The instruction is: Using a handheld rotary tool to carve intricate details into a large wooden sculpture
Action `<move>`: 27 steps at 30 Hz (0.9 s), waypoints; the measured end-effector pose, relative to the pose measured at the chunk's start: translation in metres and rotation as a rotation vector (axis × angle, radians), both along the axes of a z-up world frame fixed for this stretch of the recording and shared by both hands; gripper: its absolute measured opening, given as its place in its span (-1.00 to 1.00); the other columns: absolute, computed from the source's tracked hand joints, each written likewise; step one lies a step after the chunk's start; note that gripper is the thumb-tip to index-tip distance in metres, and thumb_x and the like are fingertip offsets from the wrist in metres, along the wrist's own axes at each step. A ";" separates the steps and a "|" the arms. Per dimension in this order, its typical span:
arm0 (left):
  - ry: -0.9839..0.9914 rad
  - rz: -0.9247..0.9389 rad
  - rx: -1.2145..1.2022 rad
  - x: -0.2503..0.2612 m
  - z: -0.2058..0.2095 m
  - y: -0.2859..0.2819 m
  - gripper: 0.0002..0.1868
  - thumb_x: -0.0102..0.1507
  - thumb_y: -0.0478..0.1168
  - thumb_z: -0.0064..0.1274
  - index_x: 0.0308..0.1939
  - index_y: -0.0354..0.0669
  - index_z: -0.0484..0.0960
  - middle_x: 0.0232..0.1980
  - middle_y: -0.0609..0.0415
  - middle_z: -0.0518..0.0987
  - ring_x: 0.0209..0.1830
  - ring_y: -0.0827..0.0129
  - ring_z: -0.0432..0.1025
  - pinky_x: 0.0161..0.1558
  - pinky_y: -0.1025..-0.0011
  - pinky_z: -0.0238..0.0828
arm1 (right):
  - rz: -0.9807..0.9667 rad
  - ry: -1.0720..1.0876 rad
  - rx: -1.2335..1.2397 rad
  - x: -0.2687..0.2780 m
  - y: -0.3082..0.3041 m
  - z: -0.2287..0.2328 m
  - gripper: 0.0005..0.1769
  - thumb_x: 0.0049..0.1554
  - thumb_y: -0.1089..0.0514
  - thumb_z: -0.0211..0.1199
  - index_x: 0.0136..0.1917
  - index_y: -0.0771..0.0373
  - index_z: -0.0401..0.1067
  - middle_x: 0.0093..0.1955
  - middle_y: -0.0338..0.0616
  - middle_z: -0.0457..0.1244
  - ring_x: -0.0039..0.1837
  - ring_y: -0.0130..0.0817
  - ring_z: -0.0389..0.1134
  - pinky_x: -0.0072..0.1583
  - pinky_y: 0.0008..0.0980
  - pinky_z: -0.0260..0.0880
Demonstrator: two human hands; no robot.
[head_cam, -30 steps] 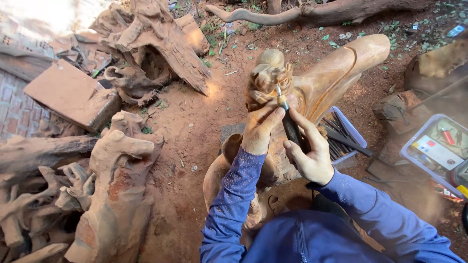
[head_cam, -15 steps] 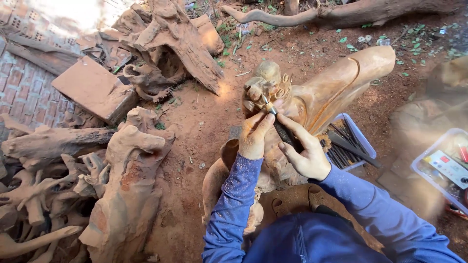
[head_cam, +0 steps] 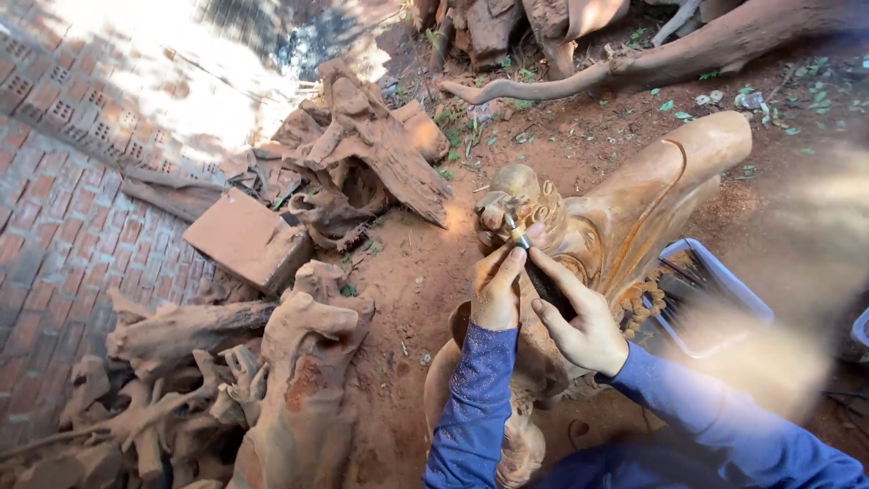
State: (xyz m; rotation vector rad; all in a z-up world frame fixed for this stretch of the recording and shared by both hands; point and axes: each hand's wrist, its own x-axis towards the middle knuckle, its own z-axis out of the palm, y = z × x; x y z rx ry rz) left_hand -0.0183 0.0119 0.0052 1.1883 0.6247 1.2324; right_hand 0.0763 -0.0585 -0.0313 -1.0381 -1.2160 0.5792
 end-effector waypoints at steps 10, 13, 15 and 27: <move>-0.022 0.024 -0.063 0.004 0.037 -0.010 -0.89 0.28 -0.24 0.16 -0.22 -0.19 0.74 -0.32 0.15 0.60 -0.26 0.52 0.38 -0.11 0.56 0.39 | -0.036 0.065 -0.015 -0.012 0.001 0.006 -0.33 0.16 0.34 0.19 0.54 0.16 0.30 0.31 0.10 0.36 0.14 -0.28 0.40 0.05 -0.20 0.46; 0.004 0.036 -0.119 0.004 0.047 -0.012 -0.88 0.25 -0.23 0.17 -0.25 -0.21 0.72 -0.51 0.18 0.48 -0.47 0.60 0.36 -0.38 0.72 0.30 | -0.029 0.067 -0.035 -0.015 0.000 0.011 -0.33 0.16 0.33 0.19 0.54 0.16 0.29 0.27 0.13 0.38 0.01 -0.32 0.42 -0.08 -0.25 0.49; 0.016 0.037 -0.124 0.004 0.049 -0.014 -0.88 0.25 -0.22 0.18 -0.25 -0.19 0.73 -0.53 0.19 0.46 -0.49 0.61 0.33 -0.42 0.71 0.27 | -0.019 0.093 -0.034 -0.016 0.001 0.009 -0.32 0.17 0.35 0.16 0.55 0.14 0.27 0.27 0.07 0.38 -0.08 -0.40 0.37 -0.14 -0.31 0.48; -0.070 0.036 -0.039 0.012 0.026 -0.021 -0.92 0.28 -0.28 0.16 -0.31 -0.17 0.70 -0.34 0.16 0.56 -0.25 0.54 0.34 -0.04 0.53 0.33 | 0.001 -0.024 0.072 0.016 0.007 -0.028 -0.37 0.10 0.34 0.27 0.46 0.25 0.38 0.27 0.13 0.37 0.22 -0.15 0.40 0.11 -0.09 0.47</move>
